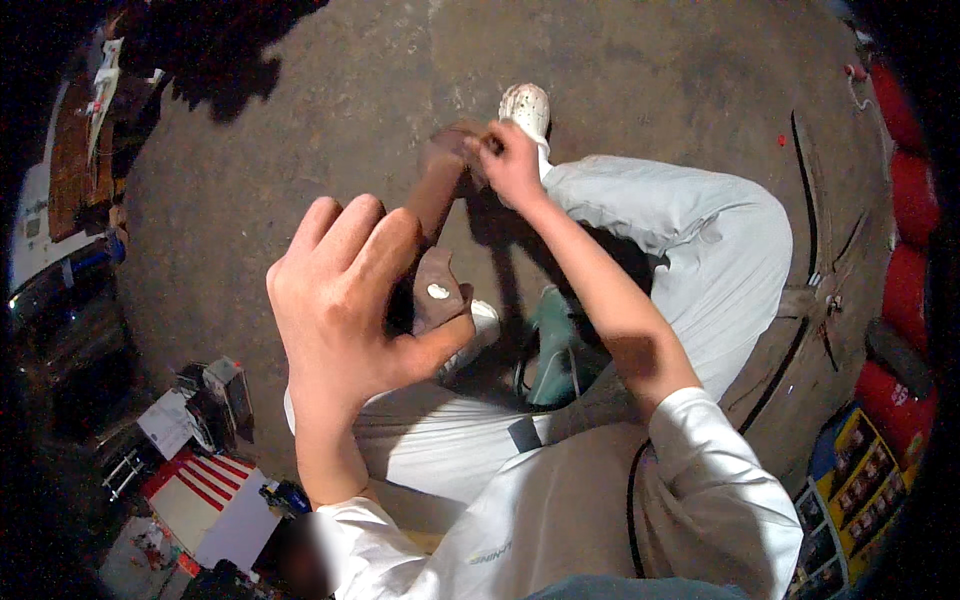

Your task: The person is sanding a metal exhaust manifold by hand with a piece of sandpaper. They hold the manifold while rubbing the sandpaper against the pipes and flanges to remove rust, and rotating the part to access different areas.

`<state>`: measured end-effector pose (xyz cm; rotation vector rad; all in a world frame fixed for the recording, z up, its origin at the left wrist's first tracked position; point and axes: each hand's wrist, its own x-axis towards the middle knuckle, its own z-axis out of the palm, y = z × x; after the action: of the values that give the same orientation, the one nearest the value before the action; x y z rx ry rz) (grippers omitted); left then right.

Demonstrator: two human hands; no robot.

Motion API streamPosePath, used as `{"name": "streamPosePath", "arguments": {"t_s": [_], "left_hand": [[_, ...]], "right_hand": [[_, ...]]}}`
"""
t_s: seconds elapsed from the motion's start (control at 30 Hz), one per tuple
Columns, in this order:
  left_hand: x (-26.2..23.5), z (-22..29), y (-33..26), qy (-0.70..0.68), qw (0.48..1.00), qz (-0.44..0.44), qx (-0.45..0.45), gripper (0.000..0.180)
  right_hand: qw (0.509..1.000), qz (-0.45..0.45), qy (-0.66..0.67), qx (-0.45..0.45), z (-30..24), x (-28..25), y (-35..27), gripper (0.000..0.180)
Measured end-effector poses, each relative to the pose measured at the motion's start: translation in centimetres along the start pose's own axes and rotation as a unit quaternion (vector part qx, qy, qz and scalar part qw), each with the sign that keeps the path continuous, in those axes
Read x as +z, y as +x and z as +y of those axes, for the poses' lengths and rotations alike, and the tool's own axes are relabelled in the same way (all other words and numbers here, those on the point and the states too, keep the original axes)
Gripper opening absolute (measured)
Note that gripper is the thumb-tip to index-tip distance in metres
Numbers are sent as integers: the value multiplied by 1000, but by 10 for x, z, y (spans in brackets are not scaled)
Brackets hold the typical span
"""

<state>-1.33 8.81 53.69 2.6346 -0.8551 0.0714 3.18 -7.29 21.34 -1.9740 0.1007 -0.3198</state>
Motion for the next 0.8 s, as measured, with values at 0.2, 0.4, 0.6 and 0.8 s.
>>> {"name": "streamPosePath", "arguments": {"t_s": [0.2, 0.4, 0.6, 0.8], "left_hand": [[2, -2, 0, -8, 1000, 23, 11, 41], [2, 4, 3, 4, 1000, 4, -6, 41], [2, -4, -2, 2, 999, 27, -20, 40], [0, 0, -5, 6, 999, 9, -35, 41]], "right_hand": [[1000, 9, 11, 23, -7, 9, -8, 26], [997, 70, -12, 21, 8, 5, 17, 25], [999, 42, 20, -9, -5, 11, -13, 23], [997, 52, -31, -39, -14, 11, -9, 18]]}}
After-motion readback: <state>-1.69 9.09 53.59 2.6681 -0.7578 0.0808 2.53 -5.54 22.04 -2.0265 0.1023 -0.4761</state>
